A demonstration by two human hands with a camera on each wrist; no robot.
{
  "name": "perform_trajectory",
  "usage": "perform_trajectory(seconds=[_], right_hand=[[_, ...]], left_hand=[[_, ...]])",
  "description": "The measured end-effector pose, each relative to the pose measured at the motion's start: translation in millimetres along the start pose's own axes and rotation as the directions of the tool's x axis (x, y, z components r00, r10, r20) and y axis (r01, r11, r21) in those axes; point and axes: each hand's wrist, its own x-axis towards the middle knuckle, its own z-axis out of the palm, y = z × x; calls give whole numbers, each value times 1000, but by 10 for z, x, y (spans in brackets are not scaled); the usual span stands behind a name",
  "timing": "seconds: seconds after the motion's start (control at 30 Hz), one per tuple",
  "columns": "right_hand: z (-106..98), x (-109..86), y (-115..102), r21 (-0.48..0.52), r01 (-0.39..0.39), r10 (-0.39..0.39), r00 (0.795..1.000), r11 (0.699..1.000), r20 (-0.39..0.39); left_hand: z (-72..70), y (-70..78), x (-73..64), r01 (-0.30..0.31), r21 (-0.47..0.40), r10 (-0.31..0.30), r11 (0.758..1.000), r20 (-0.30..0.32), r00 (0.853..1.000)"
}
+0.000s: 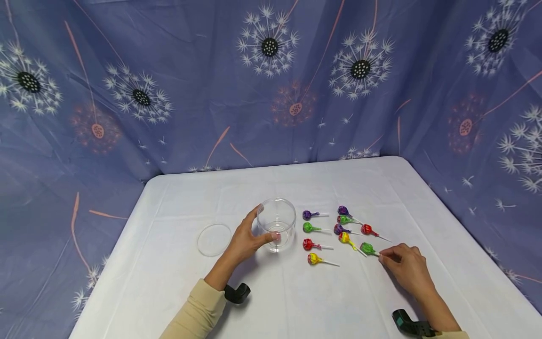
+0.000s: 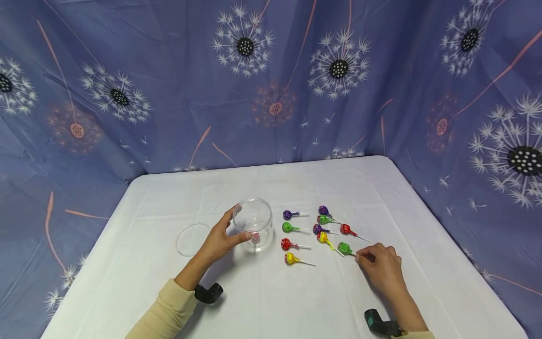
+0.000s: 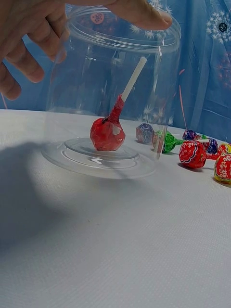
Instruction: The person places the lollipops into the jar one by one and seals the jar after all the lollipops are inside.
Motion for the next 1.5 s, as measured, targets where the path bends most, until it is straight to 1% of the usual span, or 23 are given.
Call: perform_trajectory(seconds=[0.2,0.37,0.47,0.6,0.7,0.97,1.13,1.3,1.5], right_hand=[[-33,-2,-16,9,-41,41,999,999,-22],[-93,13,-91,47,-25,29,996,999,-82],[-139,49,-182,79,-22,30,995,997,-95],[-185,145,-366,126,-31,40,996,992,-75],[-201,229,-525,174,-19,28,998,985,-51],[-147,464,-919,285,3,-3,1000,958,1],[-104,613,-1156,350,30,-41,999,936,26],[-80,741,-1408,416,63,-93,994,907,52],[-32,843,-1683,471,105,-153,986,876,64]], left_hand=[[0,-4,-3,-6,-6,6,1000,-2,1000],[-2,-10,0,-8,-6,8,1000,-2,1000],[-8,-7,-2,-7,0,7,1000,-2,1000],[-18,-13,-6,-2,1,2,1000,-1,1000],[-20,-15,-7,1,-4,-1,1000,2,1000],[-32,-13,-1,-2,-13,2,1000,14,1000],[-44,-25,1,4,-1,-4,1000,14,1000],[-49,-34,5,6,2,-6,1000,15,1000],[-51,-34,13,-4,-1,4,1000,20,1000]])
